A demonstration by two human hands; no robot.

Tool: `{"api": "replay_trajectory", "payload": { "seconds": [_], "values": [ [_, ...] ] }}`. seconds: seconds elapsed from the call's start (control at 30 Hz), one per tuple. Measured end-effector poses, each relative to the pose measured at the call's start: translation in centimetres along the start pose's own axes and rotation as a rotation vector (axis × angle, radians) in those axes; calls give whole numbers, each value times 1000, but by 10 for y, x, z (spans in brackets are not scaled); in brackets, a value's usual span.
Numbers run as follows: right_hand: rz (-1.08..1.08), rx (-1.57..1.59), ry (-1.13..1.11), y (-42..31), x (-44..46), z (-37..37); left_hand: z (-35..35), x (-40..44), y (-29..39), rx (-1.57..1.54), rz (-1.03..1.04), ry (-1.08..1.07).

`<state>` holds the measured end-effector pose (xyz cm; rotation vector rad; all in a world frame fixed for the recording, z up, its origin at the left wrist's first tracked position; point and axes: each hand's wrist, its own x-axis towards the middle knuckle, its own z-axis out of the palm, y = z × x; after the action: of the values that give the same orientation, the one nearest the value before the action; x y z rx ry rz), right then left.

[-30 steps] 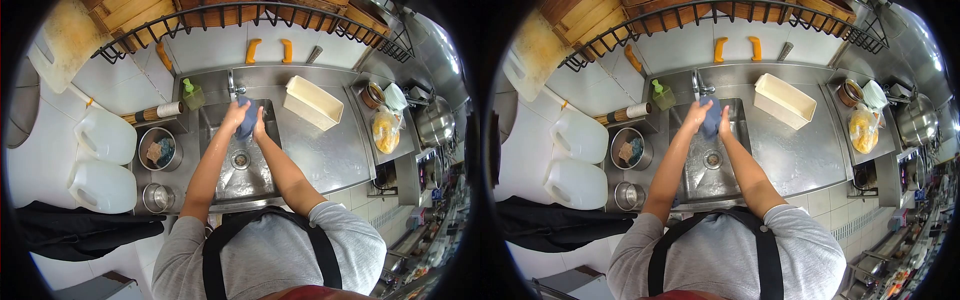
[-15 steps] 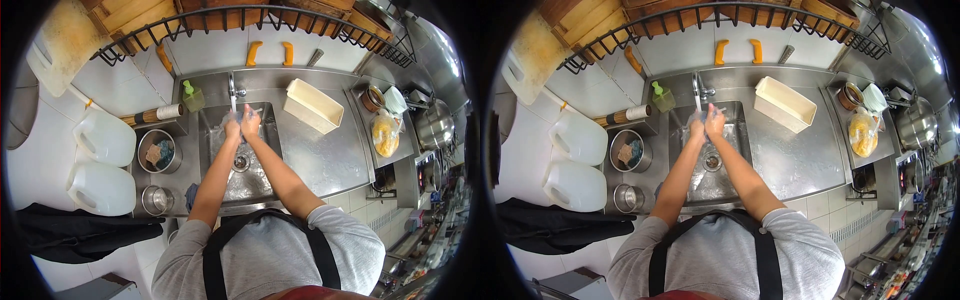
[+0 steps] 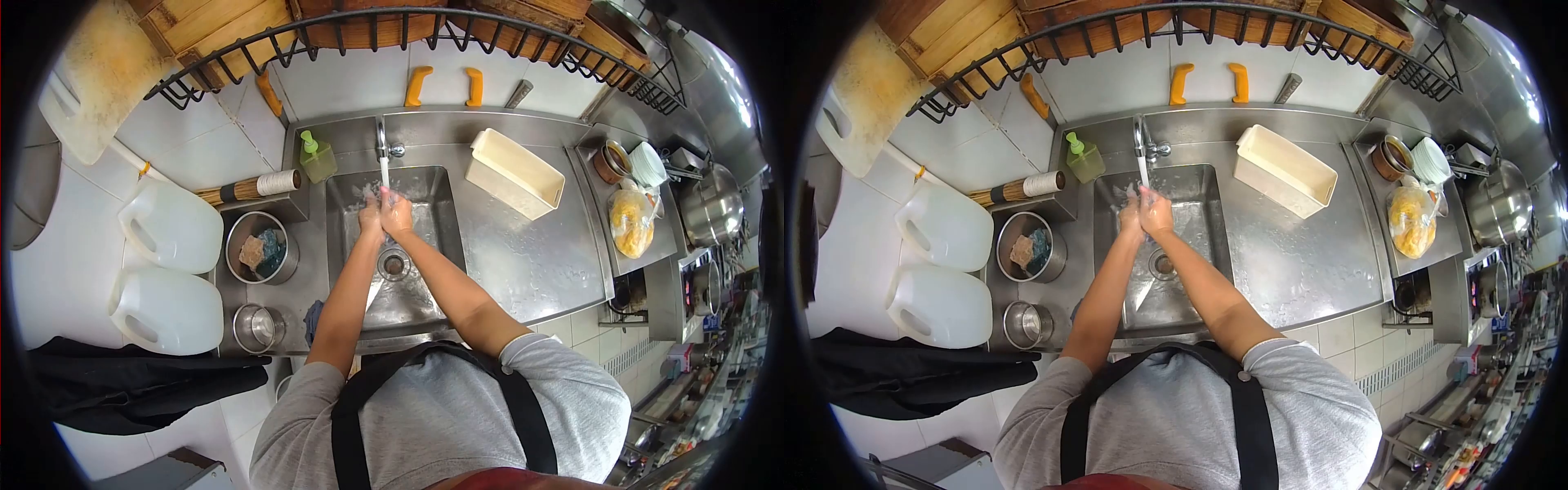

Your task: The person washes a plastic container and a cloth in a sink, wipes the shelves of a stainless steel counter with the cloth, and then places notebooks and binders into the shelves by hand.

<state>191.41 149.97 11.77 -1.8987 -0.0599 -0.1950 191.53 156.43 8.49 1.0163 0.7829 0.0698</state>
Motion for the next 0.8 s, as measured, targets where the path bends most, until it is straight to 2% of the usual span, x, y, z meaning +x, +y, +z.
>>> {"api": "replay_trajectory", "payload": {
  "seconds": [0.07,0.13,0.17,0.23,0.27,0.3,0.37,0.4,0.43,0.5,0.53,0.57,0.63,0.67,0.73,0.8],
  "values": [
    [62,-26,-78,32,12,1,-1,0,0,94,49,-13],
    [-23,-432,-309,70,30,5,-2,-8,7,527,232,-43],
    [-22,-434,-309,75,38,6,-2,-5,8,526,231,-44],
    [426,-93,-202,82,50,9,-3,6,17,294,29,-262],
    [582,212,-116,52,41,-1,6,-24,43,385,-9,-194],
    [587,209,-117,43,38,-3,8,-28,48,385,-14,-192],
    [410,621,-306,27,33,-7,15,-24,52,928,219,-182],
    [349,642,-279,14,33,-8,13,-4,40,1164,434,-123],
    [348,641,-276,10,35,-3,15,-4,43,1163,435,-127],
    [213,341,-209,1,43,3,19,-7,48,1174,642,-71],
    [125,242,-105,-12,43,-1,20,-10,51,1106,615,-18],
    [125,244,-100,-8,49,0,21,-13,54,1108,618,-22],
    [276,217,-280,-6,66,1,22,-17,57,1106,679,51],
    [279,218,-278,-14,69,-3,20,-13,56,1092,756,53],
    [281,-44,-439,-22,78,-13,19,-13,57,1097,752,72],
    [211,-23,-509,-25,85,-19,16,-20,63,1101,745,98]
  ]
}}
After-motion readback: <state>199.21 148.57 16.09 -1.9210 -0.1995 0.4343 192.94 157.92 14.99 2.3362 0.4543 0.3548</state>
